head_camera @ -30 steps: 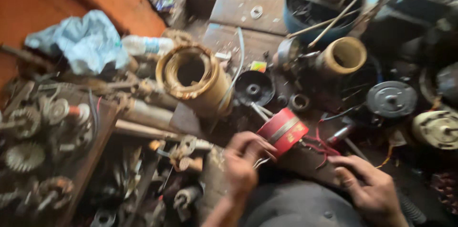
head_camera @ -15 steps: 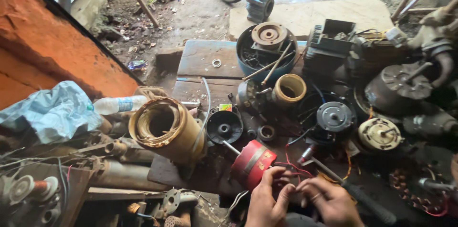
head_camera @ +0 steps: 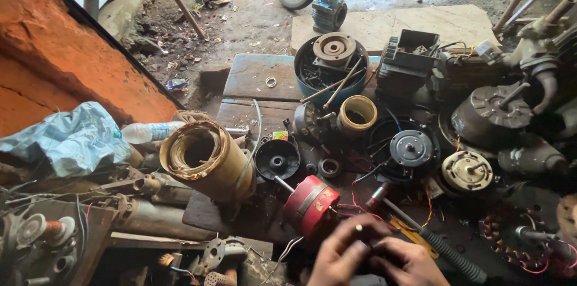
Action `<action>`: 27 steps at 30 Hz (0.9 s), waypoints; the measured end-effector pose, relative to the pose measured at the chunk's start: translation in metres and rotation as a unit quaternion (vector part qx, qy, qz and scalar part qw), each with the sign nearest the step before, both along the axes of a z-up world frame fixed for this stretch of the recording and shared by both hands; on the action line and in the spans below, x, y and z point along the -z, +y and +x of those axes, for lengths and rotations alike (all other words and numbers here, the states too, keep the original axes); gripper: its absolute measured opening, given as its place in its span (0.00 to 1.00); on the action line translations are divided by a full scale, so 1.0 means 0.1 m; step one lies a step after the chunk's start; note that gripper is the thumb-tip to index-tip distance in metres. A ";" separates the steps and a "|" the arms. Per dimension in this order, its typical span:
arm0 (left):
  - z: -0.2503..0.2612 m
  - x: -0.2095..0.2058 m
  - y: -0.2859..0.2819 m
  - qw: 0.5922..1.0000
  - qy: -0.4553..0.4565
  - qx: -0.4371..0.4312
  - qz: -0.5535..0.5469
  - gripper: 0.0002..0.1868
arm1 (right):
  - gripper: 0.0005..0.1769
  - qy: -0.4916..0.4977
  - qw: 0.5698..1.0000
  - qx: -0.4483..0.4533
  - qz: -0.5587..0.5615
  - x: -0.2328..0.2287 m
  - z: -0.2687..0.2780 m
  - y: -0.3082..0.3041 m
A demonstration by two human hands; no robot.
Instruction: The person works on a red cylindrical motor component at a cluttered workbench. They use a hammer to tap the motor shaft and a screwdriver to adjust internal parts while holding the motor with their other hand.
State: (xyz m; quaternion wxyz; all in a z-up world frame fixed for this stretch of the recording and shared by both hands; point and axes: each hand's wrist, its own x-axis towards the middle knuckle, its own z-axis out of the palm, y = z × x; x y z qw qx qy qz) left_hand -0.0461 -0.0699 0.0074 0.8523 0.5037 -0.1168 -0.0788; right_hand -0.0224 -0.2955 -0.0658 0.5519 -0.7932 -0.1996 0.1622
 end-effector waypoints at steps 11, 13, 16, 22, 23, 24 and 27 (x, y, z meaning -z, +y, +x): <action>0.04 0.48 -0.22 0.969 0.156 -0.180 -0.063 0.06 | 0.14 -0.015 0.998 0.064 -0.023 -0.16 0.00 0.00; 0.07 0.43 -0.22 0.970 0.130 -0.196 -0.067 0.07 | 0.11 -0.096 0.991 0.068 -0.056 -0.27 0.01 0.04; 0.07 0.28 -0.23 0.982 0.078 -0.171 -0.035 0.06 | 0.09 0.038 0.990 0.090 -0.104 -0.38 -0.08 0.09; 0.18 -0.07 -0.16 0.964 0.240 -0.049 -0.103 0.12 | 0.10 0.104 0.989 0.094 -0.055 -0.44 0.05 0.17; 0.20 -0.08 -0.17 0.963 0.237 -0.064 -0.115 0.10 | 0.10 0.059 0.993 0.091 -0.053 -0.45 0.06 0.17; 0.22 -0.07 -0.18 0.961 0.233 -0.078 -0.127 0.08 | 0.09 0.037 0.993 0.094 -0.063 -0.45 0.06 0.18; 0.25 0.02 -0.20 0.965 0.198 -0.117 -0.125 0.06 | 0.09 0.058 0.988 0.124 -0.074 -0.50 0.04 0.22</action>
